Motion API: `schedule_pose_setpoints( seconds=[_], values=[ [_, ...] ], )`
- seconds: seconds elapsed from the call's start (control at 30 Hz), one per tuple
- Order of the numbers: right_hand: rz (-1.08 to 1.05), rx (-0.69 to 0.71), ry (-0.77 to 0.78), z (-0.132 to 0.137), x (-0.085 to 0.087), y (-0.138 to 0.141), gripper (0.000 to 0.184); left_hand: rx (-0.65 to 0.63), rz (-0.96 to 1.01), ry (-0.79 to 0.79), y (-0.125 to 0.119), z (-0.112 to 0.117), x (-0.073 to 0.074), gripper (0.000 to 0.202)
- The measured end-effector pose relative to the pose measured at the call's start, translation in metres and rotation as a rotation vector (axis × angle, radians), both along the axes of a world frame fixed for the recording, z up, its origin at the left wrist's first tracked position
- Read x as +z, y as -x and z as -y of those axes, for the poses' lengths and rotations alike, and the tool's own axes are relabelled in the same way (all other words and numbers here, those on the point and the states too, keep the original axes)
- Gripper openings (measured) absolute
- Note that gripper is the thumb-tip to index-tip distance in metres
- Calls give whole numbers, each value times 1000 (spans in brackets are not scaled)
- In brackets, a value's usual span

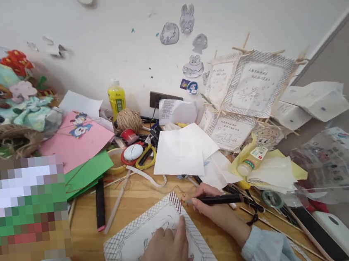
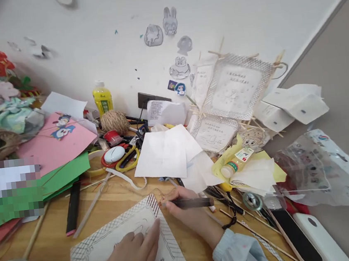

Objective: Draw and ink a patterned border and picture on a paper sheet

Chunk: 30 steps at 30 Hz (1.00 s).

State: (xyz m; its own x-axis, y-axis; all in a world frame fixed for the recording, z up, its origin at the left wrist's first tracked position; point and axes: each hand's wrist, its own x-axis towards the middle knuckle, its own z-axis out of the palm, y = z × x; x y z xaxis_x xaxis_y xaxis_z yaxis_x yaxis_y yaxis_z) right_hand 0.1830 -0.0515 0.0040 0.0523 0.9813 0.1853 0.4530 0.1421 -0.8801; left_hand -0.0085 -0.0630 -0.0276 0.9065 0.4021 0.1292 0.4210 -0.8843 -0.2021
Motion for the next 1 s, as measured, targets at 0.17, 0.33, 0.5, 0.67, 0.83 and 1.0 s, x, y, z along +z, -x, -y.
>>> schedule_pose_setpoints(
  seconds=[0.17,0.33,0.5,0.67,0.83,1.0],
  values=[
    [90,69,11,-2,-5,-6,25,-37,99,30,3,2,3,36],
    [217,134,-38,2,-5,-5,24,-137,174,-5,7,5,12,23],
    [359,261,-116,2,-3,-1,24,-114,215,-22,7,7,19,21],
    [393,299,-157,2,-4,-2,23,-110,216,3,6,7,23,20],
    [385,329,-174,2,-5,-3,23,-124,212,28,8,7,23,20],
    [384,338,-222,1,-4,-1,25,-117,213,33,8,8,21,22]
  ],
)
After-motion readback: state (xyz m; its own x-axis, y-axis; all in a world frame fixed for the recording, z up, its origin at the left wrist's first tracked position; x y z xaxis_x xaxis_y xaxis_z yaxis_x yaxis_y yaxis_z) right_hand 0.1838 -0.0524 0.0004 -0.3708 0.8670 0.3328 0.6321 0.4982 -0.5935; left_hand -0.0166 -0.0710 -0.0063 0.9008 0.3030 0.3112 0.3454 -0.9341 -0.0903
